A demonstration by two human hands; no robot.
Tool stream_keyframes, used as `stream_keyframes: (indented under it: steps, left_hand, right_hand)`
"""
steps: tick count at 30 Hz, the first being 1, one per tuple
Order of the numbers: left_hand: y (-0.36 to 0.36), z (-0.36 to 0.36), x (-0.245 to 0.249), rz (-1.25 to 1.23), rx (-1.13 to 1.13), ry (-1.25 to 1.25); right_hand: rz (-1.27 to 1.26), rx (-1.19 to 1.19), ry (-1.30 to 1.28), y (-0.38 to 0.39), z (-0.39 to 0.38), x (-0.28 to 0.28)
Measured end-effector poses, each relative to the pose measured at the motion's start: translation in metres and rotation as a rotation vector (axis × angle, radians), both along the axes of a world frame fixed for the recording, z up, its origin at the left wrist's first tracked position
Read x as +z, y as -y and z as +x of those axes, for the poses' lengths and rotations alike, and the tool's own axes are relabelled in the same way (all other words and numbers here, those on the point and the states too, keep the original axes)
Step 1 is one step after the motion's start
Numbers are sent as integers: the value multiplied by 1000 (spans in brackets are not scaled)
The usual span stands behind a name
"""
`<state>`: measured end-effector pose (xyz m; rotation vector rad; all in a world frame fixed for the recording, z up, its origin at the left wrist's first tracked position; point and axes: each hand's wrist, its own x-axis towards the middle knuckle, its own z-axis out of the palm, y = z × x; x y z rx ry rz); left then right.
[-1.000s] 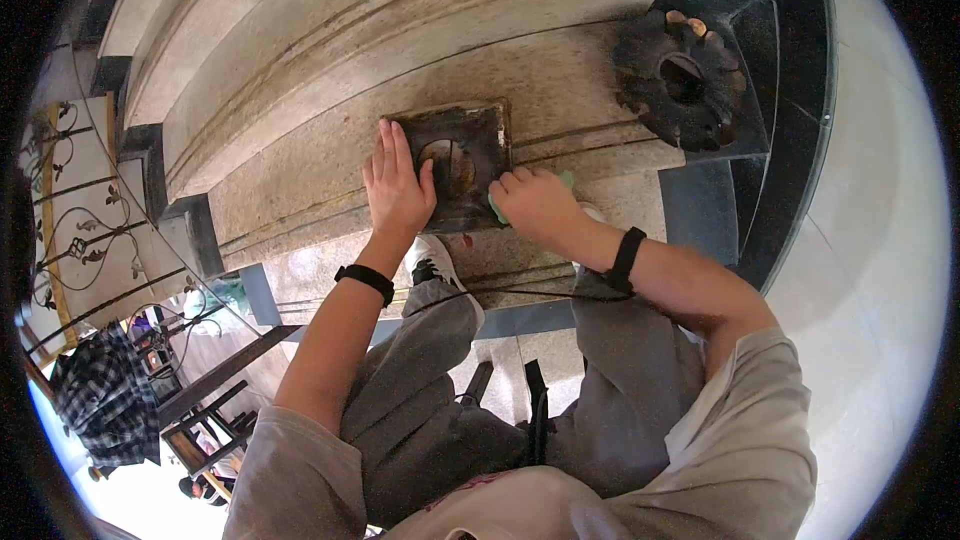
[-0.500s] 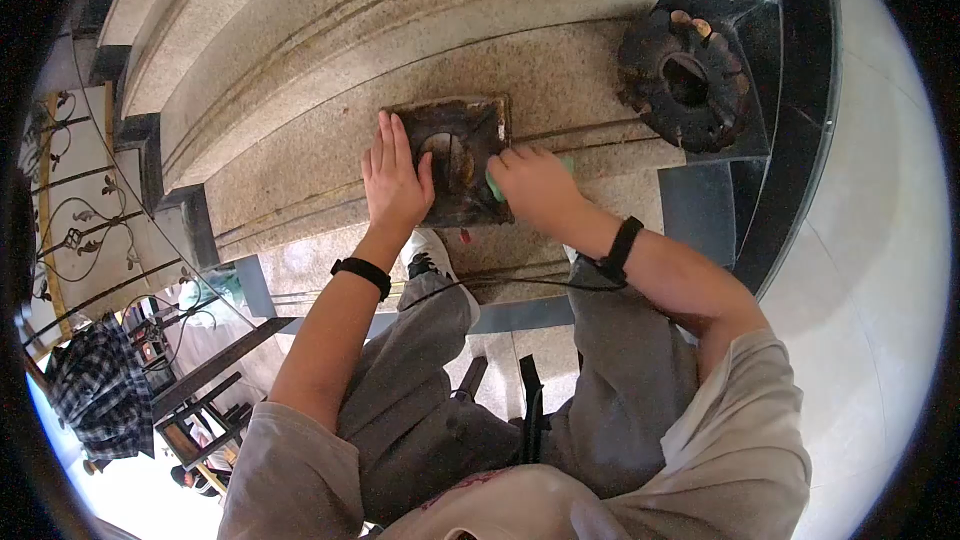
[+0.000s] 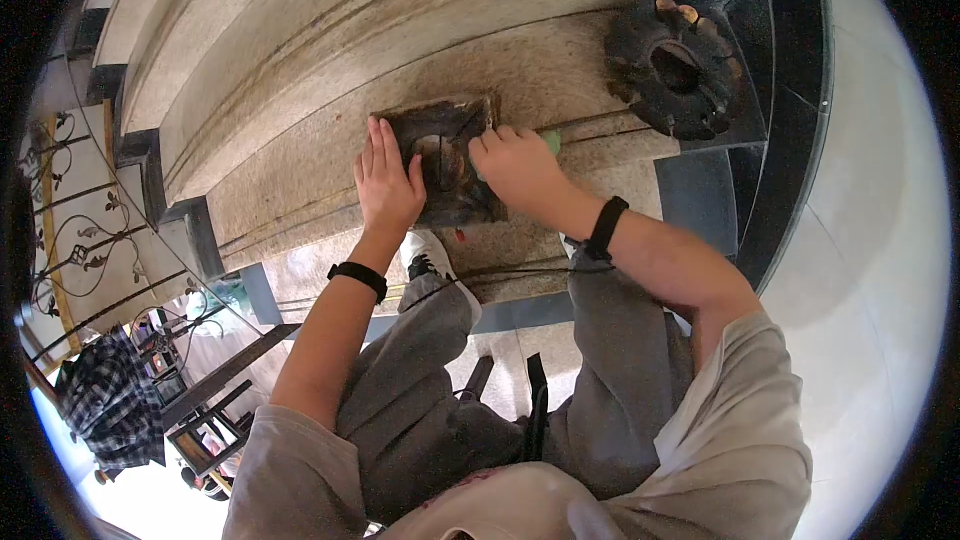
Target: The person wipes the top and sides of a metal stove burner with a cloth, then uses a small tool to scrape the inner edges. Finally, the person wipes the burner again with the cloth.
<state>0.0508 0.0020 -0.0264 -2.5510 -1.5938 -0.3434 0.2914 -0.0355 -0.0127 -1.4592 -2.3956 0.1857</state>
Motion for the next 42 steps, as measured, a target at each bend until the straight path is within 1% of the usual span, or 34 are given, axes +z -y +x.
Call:
stream_keyframes:
  steps: [2,4,8,10,11,13,17,19,22,26,28,31,35,37,41,42]
  left_hand:
    - [0,0,1,1,-3,-9]
    - [0,0,2,-3,1,-19]
    - [1,-1,2,9,-18,15]
    - [1,-1,1,15,-31,18]
    - [2,-1,1,9,-22,13]
    - [0,0,2,6,-25,3]
    - [-1,0,3,7,-18,-10]
    - [0,0,3,7,-13,-6]
    - [1,-1,3,1,-16,8]
    - [0,-1,2,20,-33,27]
    - [0,-1,2,18,-31,26]
    - [1,0,2,12,-16,1]
    - [-1,1,4,3,-16,15]
    - [1,0,3,5,-16,32]
    - [0,0,3,15,-27,29]
    - [1,0,4,0,-20,25]
  right_hand:
    - [26,9,-35,13,0,-3]
    - [-128,99,-11,29,-2,-5]
    - [-140,148,-11,36,-1,1]
    - [-91,109,74,26,-4,8]
    - [-92,106,71,16,-5,9]
    - [8,-27,39,-4,-6,7]
    - [67,-24,22,13,-8,-3]
    - [-56,-26,30,30,-11,-8]
    - [-134,46,2,42,-8,-5]
    - [-108,92,20,20,1,6]
    - [-25,-18,-14,-5,7,5]
    - [-60,-59,16,-14,6,9]
    - [-107,-17,2,18,0,3]
    - [-154,52,19,32,-3,1]
    - [-132,70,60,20,3,5]
    - [-75,37,62,10,6,3]
